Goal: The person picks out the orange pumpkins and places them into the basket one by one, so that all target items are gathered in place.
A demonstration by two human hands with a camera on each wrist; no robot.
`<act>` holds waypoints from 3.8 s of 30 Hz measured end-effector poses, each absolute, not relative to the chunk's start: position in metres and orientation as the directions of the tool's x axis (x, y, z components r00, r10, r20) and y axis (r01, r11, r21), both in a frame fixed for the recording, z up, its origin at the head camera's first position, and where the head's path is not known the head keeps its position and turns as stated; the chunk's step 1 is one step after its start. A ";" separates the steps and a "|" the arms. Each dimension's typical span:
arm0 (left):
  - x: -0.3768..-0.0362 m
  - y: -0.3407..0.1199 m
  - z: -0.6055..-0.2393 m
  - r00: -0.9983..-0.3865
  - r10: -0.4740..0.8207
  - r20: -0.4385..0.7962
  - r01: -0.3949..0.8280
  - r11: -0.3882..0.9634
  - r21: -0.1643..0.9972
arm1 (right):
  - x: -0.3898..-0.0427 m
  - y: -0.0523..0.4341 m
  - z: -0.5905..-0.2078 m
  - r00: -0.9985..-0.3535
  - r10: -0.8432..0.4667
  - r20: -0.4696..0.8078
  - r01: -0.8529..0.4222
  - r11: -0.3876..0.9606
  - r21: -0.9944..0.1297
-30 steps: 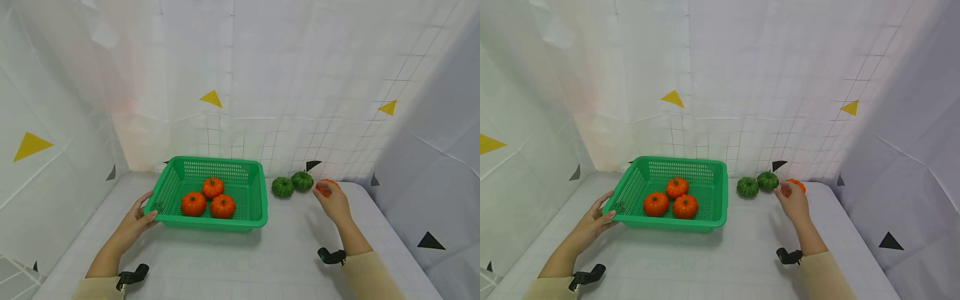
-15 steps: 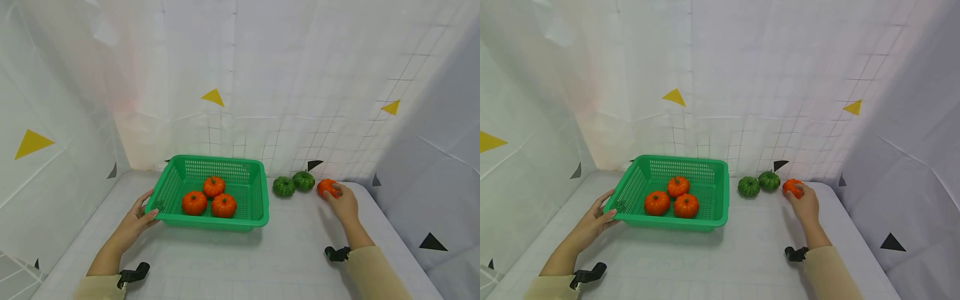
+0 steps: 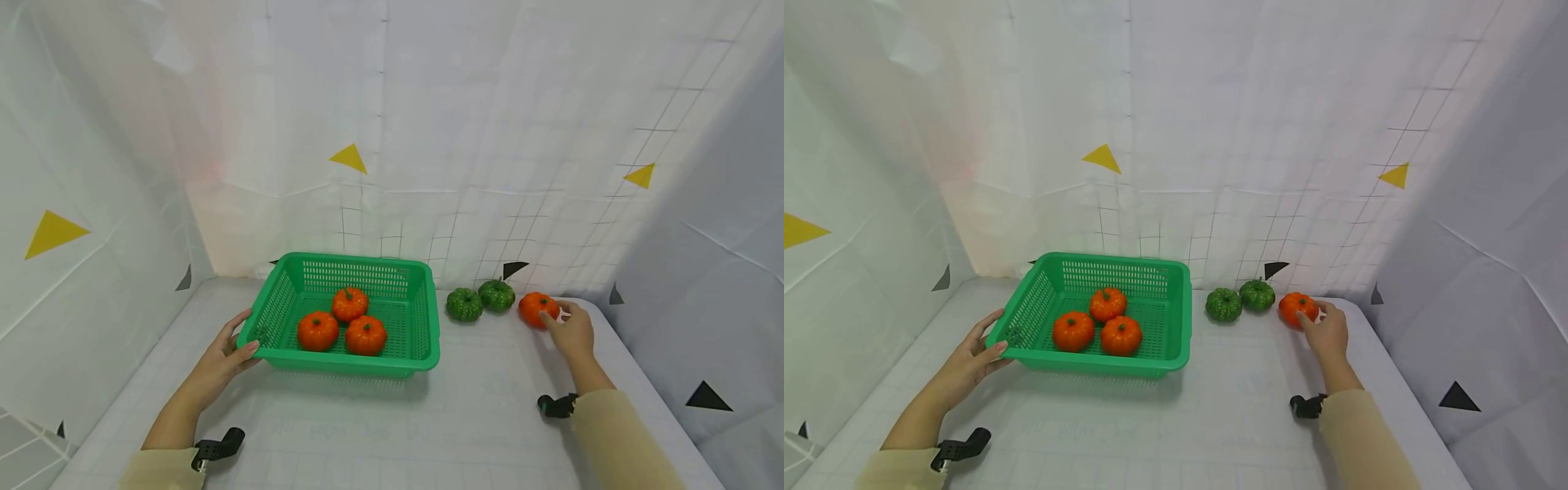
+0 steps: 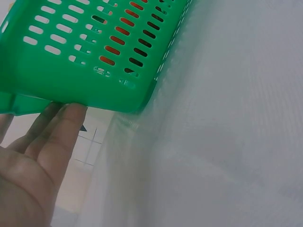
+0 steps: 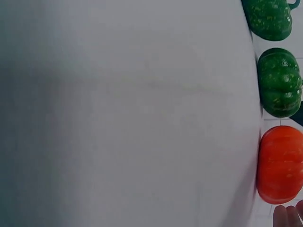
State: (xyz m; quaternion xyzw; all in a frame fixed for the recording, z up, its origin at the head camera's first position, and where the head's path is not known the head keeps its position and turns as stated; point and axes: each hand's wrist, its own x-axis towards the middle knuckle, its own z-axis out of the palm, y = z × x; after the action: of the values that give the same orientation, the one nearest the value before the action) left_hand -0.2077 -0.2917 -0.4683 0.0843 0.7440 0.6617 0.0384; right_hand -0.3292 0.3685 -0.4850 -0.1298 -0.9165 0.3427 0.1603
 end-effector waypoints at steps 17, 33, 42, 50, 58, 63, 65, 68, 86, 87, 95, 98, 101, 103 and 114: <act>-0.207 -0.291 -0.468 -0.984 0.171 0.054 0.074 0.110 0.991 | -0.346 0.385 -0.497 -0.955 0.297 0.012 0.190 0.642 -0.743; -0.207 -0.291 -0.467 -0.984 0.172 0.051 0.070 0.107 0.992 | -0.348 0.389 -0.500 -0.966 0.257 0.035 0.146 0.649 -0.746; -0.206 -0.290 -0.466 -0.985 0.169 0.048 0.067 0.109 0.992 | -0.344 0.389 -0.499 -0.957 0.289 0.006 0.185 0.629 -0.755; -0.208 -0.291 -0.467 -0.984 0.168 0.053 0.073 0.116 0.990 | -0.333 0.386 -0.492 -0.948 0.318 0.019 0.190 0.612 -0.767; -0.207 -0.290 -0.466 -0.983 0.172 0.058 0.078 0.111 0.991 | -0.318 0.381 -0.479 -0.954 0.299 0.005 0.180 0.590 -0.787; -0.207 -0.290 -0.467 -0.983 0.172 0.057 0.077 0.110 0.991 | -0.307 0.373 -0.467 -0.965 0.260 0.018 0.148 0.604 -0.784; -0.207 -0.290 -0.468 -0.984 0.169 0.054 0.074 0.111 0.991 | -0.303 0.369 -0.460 -0.970 0.245 0.012 0.143 0.604 -0.784; -0.207 -0.290 -0.469 -0.984 0.169 0.051 0.070 0.113 0.991 | -0.296 0.363 -0.451 -0.975 0.221 0.010 0.129 0.609 -0.782; -0.206 -0.290 -0.468 -0.984 0.170 0.050 0.070 0.114 0.991 | -0.268 0.323 -0.400 -0.999 -0.006 0.031 -0.028 0.642 -0.766; -0.206 -0.290 -0.468 -0.984 0.170 0.051 0.072 0.115 0.991 | -0.268 0.320 -0.399 -1.000 -0.014 0.028 -0.030 0.641 -0.767; -0.207 -0.290 -0.467 -0.983 0.174 0.053 0.073 0.112 0.991 | -0.263 0.298 -0.378 -0.997 -0.077 0.028 -0.071 0.639 -0.766; -0.206 -0.290 -0.466 -0.982 0.181 0.056 0.077 0.112 0.991 | -0.263 0.287 -0.369 -0.993 -0.109 0.039 -0.099 0.634 -0.767; -0.206 -0.290 -0.465 -0.979 0.191 0.065 0.088 0.115 0.989 | -0.265 0.275 -0.360 -0.990 -0.133 0.037 -0.114 0.634 -0.764; -0.206 -0.290 -0.464 -0.979 0.194 0.068 0.091 0.113 0.989 | -0.267 0.266 -0.353 -0.988 -0.149 0.035 -0.123 0.637 -0.761; -0.204 -0.289 -0.462 -0.980 0.189 0.060 0.083 0.116 0.990 | -0.282 0.214 -0.332 -0.957 -0.290 0.032 -0.196 0.559 -0.806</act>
State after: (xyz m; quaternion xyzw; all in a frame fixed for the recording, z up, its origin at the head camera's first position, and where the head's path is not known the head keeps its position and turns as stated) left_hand -0.2043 -0.2888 -0.4622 0.0912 0.7458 0.6587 0.0405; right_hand -0.2817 0.2143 -0.3320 0.1378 -0.8813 0.4490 -0.0520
